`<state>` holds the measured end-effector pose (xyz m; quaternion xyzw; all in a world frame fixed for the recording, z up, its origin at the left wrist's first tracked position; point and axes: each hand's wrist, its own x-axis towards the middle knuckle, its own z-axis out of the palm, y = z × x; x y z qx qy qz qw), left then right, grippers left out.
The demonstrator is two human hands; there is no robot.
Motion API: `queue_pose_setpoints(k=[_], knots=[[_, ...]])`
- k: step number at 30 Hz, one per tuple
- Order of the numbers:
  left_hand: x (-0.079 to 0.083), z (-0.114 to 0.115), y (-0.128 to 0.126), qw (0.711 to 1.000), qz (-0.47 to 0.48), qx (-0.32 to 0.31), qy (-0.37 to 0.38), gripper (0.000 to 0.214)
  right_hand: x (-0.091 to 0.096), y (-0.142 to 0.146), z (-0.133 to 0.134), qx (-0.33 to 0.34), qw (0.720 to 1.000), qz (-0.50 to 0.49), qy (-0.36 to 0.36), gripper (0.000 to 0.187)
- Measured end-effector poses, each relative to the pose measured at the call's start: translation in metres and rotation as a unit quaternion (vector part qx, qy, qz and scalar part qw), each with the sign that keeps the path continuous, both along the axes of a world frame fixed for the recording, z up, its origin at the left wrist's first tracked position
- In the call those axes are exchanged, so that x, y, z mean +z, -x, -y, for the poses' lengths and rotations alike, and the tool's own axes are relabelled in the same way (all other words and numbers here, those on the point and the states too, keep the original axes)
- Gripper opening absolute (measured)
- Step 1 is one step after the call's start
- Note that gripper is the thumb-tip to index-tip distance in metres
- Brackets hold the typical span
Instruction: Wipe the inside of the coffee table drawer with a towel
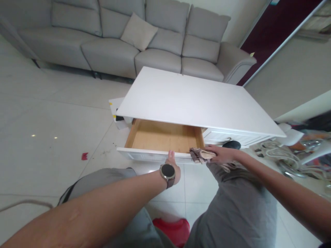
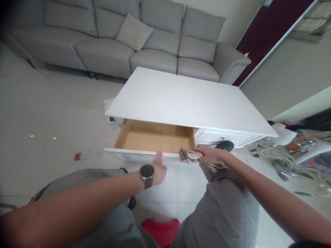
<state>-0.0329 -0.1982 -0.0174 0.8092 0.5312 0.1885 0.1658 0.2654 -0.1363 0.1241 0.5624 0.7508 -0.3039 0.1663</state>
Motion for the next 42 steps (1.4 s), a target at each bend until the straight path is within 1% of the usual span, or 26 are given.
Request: queue_pose_setpoints(k=[2,4,7,9,12,13,15,17,18,20,22,23,25,26,28,30,33,35,37,38,40,42], knots=[[0.017,-0.013,0.003,0.991,-0.103,-0.063,0.053,0.054,-0.019,0.004,0.013,0.017,0.999,-0.008,-0.038,0.081],[0.039,-0.023,0.006,0.967,-0.198,-0.120,0.111,0.048,-0.032,0.012,0.019,0.044,0.996,0.005,-0.073,0.089],[0.072,-0.033,0.011,0.928,-0.279,-0.189,0.161,0.050,-0.042,0.025,0.018,0.081,0.987,0.067,-0.123,0.091],[0.091,-0.038,0.013,0.913,-0.301,-0.211,0.174,0.055,-0.044,0.034,0.015,0.102,0.976,0.107,-0.162,0.087],[0.113,-0.055,0.019,0.905,-0.294,-0.229,0.205,0.059,-0.048,0.049,0.009,0.129,0.960,0.145,-0.203,0.082],[0.120,-0.065,0.024,0.906,-0.277,-0.236,0.218,0.059,-0.049,0.055,0.008,0.133,0.955,0.153,-0.215,0.081],[0.136,-0.090,0.040,0.906,-0.211,-0.278,0.239,0.052,-0.053,0.071,0.007,0.140,0.947,0.162,-0.240,0.079],[0.152,-0.120,0.066,0.933,-0.143,-0.261,0.202,0.048,-0.058,0.092,0.007,0.147,0.939,0.165,-0.264,0.078],[0.158,-0.135,0.082,0.943,-0.124,-0.244,0.190,0.047,-0.061,0.105,0.007,0.149,0.935,0.165,-0.275,0.077],[0.166,-0.161,0.119,0.961,-0.100,-0.180,0.184,0.047,-0.066,0.133,0.006,0.152,0.929,0.165,-0.294,0.074],[0.166,-0.180,0.157,0.974,-0.070,-0.102,0.189,0.045,-0.072,0.166,0.003,0.156,0.925,0.159,-0.307,0.071],[0.162,-0.186,0.175,0.975,-0.053,-0.081,0.199,0.044,-0.074,0.183,0.001,0.159,0.924,0.153,-0.311,0.070],[0.151,-0.191,0.204,0.977,-0.020,-0.020,0.211,0.044,-0.078,0.218,-0.004,0.167,0.923,0.134,-0.319,0.068],[0.145,-0.192,0.216,0.976,-0.011,0.001,0.216,0.044,-0.080,0.236,-0.008,0.171,0.923,0.122,-0.324,0.067],[0.135,-0.191,0.233,0.976,-0.010,0.027,0.215,0.045,-0.083,0.274,-0.014,0.177,0.923,0.093,-0.330,0.065],[0.130,-0.189,0.243,0.978,-0.020,0.037,0.203,0.045,-0.086,0.312,-0.021,0.184,0.920,0.073,-0.337,0.062],[0.127,-0.187,0.254,0.982,-0.023,0.058,0.176,0.043,-0.091,0.368,-0.030,0.195,0.916,0.058,-0.347,0.059],[0.125,-0.186,0.260,0.982,-0.024,0.074,0.169,0.041,-0.094,0.395,-0.034,0.194,0.912,0.038,-0.361,0.056],[0.123,-0.185,0.264,0.979,-0.030,0.092,0.176,0.038,-0.097,0.410,-0.038,0.204,0.903,0.004,-0.378,0.053],[0.121,-0.185,0.266,0.977,-0.034,0.101,0.183,0.037,-0.098,0.412,-0.040,0.213,0.897,-0.016,-0.387,0.052],[0.118,-0.186,0.267,0.974,-0.040,0.109,0.195,0.038,-0.101,0.406,-0.042,0.233,0.882,-0.046,-0.407,0.049],[0.115,-0.189,0.265,0.973,-0.046,0.104,0.202,0.041,-0.105,0.389,-0.043,0.249,0.865,-0.057,-0.431,0.049]])
